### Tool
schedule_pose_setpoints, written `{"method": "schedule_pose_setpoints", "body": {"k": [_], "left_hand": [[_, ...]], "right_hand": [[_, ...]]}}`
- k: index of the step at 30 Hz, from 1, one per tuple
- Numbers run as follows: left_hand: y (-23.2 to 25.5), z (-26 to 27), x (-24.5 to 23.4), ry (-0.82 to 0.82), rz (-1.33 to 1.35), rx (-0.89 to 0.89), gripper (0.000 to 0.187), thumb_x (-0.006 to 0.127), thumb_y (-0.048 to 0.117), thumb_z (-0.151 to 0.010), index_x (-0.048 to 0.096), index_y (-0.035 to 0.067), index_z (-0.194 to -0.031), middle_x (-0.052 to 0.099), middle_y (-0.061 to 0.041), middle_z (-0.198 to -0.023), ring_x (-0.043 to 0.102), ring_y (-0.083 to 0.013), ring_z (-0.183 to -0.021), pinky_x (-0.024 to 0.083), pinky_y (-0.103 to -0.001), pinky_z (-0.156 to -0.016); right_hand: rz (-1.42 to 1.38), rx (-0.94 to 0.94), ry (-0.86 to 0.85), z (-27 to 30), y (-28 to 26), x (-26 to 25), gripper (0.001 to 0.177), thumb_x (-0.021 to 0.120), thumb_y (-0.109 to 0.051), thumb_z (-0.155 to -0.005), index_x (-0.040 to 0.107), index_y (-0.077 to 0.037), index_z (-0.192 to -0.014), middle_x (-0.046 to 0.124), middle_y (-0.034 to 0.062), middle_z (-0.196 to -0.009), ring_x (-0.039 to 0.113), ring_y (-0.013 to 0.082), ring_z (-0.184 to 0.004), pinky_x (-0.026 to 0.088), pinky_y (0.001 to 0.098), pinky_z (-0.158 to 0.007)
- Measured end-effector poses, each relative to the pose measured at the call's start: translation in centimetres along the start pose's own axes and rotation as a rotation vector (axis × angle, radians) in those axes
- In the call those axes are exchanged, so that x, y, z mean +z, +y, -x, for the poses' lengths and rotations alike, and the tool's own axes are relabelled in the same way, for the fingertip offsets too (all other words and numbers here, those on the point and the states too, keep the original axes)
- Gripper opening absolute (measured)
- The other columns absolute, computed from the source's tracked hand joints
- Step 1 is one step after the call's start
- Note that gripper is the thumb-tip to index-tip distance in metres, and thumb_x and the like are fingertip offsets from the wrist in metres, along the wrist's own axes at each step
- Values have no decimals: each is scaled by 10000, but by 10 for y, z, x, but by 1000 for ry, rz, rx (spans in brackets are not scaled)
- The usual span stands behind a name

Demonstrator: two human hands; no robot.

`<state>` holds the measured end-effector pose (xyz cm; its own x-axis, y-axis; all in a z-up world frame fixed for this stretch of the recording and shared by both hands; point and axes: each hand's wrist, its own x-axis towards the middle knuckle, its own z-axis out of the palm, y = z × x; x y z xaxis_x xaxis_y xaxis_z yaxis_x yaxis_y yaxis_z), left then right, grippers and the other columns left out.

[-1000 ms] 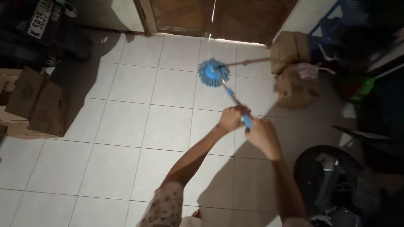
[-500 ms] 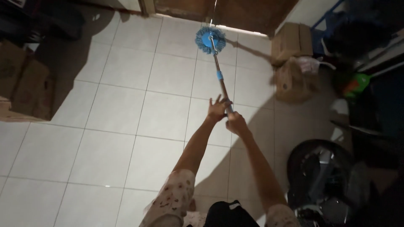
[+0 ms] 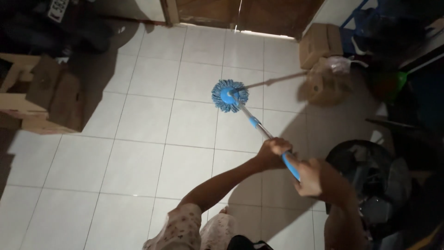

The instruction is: Mopping a tiled floor using a spin mop, moving from a bedroom area into a garage space with a motorcycle.

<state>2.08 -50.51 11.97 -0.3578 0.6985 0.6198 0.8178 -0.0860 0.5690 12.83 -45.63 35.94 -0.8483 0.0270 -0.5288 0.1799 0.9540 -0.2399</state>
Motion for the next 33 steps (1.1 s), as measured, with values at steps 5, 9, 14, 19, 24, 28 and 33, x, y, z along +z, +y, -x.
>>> {"method": "schedule_pose_setpoints", "body": {"k": [5, 9, 14, 19, 24, 28, 33], "left_hand": [[-62, -4, -18, 24, 20, 77, 238, 819, 229, -697, 699, 114, -866, 720, -71, -893, 707, -267, -867, 584, -411, -760], [-170, -4, -26, -40, -5, -101, 182, 797, 179, -774, 743, 105, -931, 725, -100, -995, 698, -285, -991, 595, -415, -855], [-244, 70, -29, -280, -351, -479, 356, 767, 138, -766, 718, 227, -1107, 556, -84, -1485, 465, -370, -1360, 417, -508, -1079], [-207, 74, -27, -258, -280, -162, 272, 805, 198, -754, 672, 154, -987, 622, -105, -1293, 464, -377, -1392, 352, -551, -1163], [-95, 46, -54, -293, 107, 12, 204, 792, 195, -792, 612, 99, -803, 654, -97, -897, 641, -288, -933, 534, -470, -893], [-88, 28, -48, -274, 158, 92, 212, 776, 235, -876, 617, 119, -796, 640, -64, -771, 629, -225, -740, 549, -432, -760], [-176, -25, -90, -186, 96, 41, 221, 768, 268, -861, 641, 97, -801, 644, -81, -755, 648, -245, -709, 565, -410, -664]], "right_hand": [[87, -24, 358, -60, 8, 47, 505, 718, -133, -761, 577, -42, -1237, 695, 238, -783, 737, 409, -727, 607, 499, -692], [15, 169, 367, -208, 21, 80, 400, 645, -69, -820, 587, -15, -1213, 734, 207, -822, 757, 352, -776, 620, 454, -712], [-43, 139, 429, -363, 39, 231, 213, 614, -112, -874, 648, -6, -1056, 700, 237, -921, 716, 375, -831, 604, 465, -749], [-44, 123, 349, -286, 47, 232, 514, 599, -125, -897, 452, 17, -1368, 685, 230, -975, 698, 348, -797, 589, 468, -699], [-101, 77, 148, -98, -18, 103, 446, 637, -159, -928, 452, -68, -1324, 697, 134, -862, 682, 208, -632, 572, 317, -533], [-58, 129, 41, -70, -39, 47, 340, 645, -161, -912, 584, -70, -1233, 712, 97, -790, 668, 190, -512, 584, 328, -483], [-5, -83, 454, -165, -67, -4, 423, 678, -78, -745, 629, 30, -1151, 684, 202, -708, 685, 348, -588, 562, 460, -595]]}}
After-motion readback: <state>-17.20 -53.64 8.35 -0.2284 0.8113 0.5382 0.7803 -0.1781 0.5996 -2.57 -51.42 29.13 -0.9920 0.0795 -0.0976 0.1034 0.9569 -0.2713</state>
